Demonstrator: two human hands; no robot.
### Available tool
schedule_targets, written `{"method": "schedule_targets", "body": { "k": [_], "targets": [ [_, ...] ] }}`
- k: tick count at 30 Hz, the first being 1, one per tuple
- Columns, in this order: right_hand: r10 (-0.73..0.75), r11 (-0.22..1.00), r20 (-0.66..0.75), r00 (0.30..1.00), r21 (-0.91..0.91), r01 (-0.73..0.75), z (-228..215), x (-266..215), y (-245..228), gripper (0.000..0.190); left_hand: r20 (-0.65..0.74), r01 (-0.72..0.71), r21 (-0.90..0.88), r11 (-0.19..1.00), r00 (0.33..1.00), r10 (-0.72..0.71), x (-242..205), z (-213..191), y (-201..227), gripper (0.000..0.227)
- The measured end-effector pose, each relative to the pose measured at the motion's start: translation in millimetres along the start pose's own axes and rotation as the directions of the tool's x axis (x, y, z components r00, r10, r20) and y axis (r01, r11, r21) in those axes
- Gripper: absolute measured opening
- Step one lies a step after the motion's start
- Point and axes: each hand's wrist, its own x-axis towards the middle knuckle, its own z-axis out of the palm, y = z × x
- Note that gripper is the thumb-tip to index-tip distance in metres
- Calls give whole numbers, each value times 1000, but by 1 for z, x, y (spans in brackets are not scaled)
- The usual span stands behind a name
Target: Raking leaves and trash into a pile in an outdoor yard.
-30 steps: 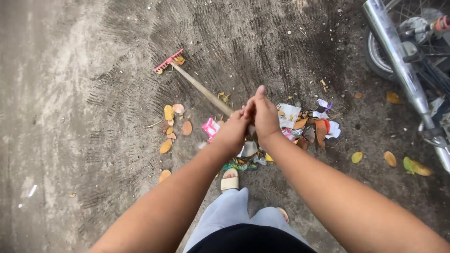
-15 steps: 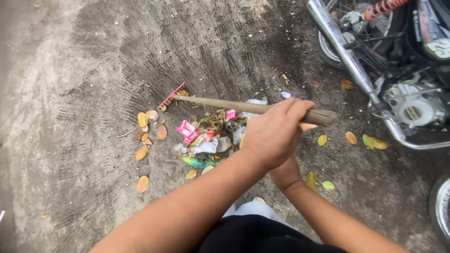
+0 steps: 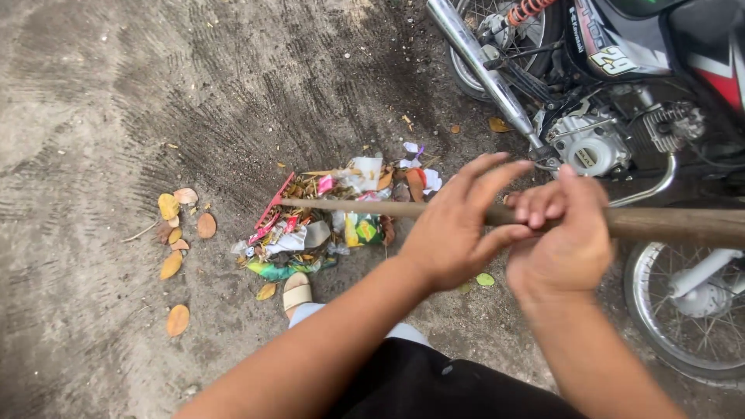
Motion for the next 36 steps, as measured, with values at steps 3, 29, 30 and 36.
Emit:
{"method": "schedule_targets", "body": {
  "k": [3,29,30,36],
  "targets": [
    [-69,997,169,983,-32,75,8,-1,-5,40,241,317,72,946,914,-325,-11,-26,-45,57],
    [255,927,791,556,-364,93,213,-54,303,29,-66,822,566,63,122,-990,-163,-318,-323,80],
    [285,913,702,652,-406,37,202,-55,300,33,-62,842,511,169,233,-971,-176,-301,-334,74],
    [274,884,564,779,-466,26,124,-13,217,38,92,762,448,467,480,-872,-178,-187,-324,71]
  ]
}}
